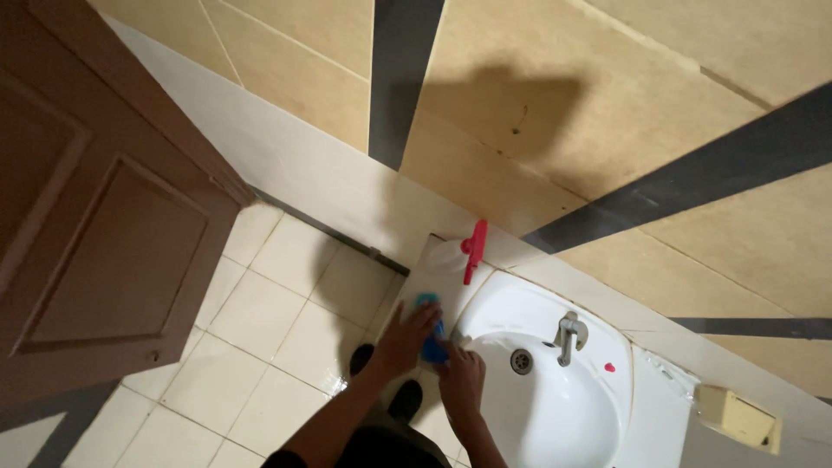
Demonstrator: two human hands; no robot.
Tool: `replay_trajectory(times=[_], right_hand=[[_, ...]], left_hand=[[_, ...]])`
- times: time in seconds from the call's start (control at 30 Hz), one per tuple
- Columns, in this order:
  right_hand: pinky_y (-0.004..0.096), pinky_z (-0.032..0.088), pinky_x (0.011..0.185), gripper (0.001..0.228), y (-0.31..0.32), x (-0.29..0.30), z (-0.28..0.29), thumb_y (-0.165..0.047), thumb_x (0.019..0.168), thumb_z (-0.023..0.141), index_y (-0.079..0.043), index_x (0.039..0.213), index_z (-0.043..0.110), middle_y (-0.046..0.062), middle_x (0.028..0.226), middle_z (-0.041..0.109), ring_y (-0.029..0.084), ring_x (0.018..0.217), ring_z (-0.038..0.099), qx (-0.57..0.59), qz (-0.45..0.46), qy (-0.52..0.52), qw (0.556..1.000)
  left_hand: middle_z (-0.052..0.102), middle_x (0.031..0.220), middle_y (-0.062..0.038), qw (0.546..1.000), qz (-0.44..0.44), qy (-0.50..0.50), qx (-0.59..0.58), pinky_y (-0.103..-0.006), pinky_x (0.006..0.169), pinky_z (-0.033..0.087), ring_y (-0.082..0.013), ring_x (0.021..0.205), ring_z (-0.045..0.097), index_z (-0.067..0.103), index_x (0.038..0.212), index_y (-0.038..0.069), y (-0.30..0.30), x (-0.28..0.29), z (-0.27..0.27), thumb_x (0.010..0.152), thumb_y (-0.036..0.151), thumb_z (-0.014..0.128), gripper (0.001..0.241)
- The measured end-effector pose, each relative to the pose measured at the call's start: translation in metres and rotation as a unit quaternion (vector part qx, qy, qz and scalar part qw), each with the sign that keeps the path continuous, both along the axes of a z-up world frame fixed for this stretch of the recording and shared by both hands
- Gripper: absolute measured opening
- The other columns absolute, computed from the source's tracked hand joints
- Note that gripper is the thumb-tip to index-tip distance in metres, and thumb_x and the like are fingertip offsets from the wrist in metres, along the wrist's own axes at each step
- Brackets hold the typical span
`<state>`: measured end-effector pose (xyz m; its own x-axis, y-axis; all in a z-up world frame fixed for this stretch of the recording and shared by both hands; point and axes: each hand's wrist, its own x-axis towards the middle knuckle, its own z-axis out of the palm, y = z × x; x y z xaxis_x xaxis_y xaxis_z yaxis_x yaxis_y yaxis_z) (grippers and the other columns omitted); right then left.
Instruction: The person cleans the top of a white toilet tank and then moves to a white pedestal sink. They use a blue scrubbing brush to wipe the sink's countertop, basin, and faucet area.
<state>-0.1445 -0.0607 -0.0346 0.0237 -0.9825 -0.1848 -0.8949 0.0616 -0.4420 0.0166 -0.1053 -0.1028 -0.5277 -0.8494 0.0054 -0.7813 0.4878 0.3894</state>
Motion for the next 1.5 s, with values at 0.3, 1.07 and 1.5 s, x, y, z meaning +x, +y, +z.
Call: replay_trajectory(times=[0.3, 1.07, 1.5], right_hand=[[0.046, 0.044, 0.098, 0.048, 0.030, -0.005, -0.020, -0.022, 0.077, 0.080, -0.014, 0.123, 0.067, 0.006, 0.102, 0.073, 0.030, 0.104, 0.063, 0.042, -0.016, 0.018, 0.999], [0.045, 0.044, 0.095, 0.052, -0.010, 0.023, 0.005, -0.010, 0.074, 0.080, -0.019, 0.124, 0.069, 0.006, 0.107, 0.074, 0.030, 0.101, 0.063, -0.019, -0.079, -0.049, 0.996], [0.046, 0.042, 0.094, 0.050, 0.021, 0.010, -0.003, -0.014, 0.072, 0.083, -0.013, 0.120, 0.068, 0.008, 0.107, 0.072, 0.032, 0.102, 0.062, -0.034, -0.053, -0.054, 0.997]], left_hand=[[0.042, 0.157, -0.015, 0.998, -0.043, 0.041, -0.013, -0.0696, 0.121, 0.004, -0.0304, 0.152, 0.032, 0.039, 0.155, 0.004, 0.015, 0.001, -0.009, 0.086, 0.018, 0.061, 0.074], [0.040, 0.161, -0.010, 0.993, -0.089, 0.023, -0.069, -0.0671, 0.122, 0.010, -0.0266, 0.151, 0.034, 0.039, 0.155, 0.010, -0.038, 0.012, -0.012, 0.090, 0.014, 0.056, 0.067], [0.054, 0.150, -0.008, 0.993, -0.085, 0.036, -0.077, -0.0646, 0.122, 0.014, -0.0244, 0.145, 0.043, 0.052, 0.147, 0.012, -0.012, 0.006, -0.010, 0.081, 0.011, 0.065, 0.068]])
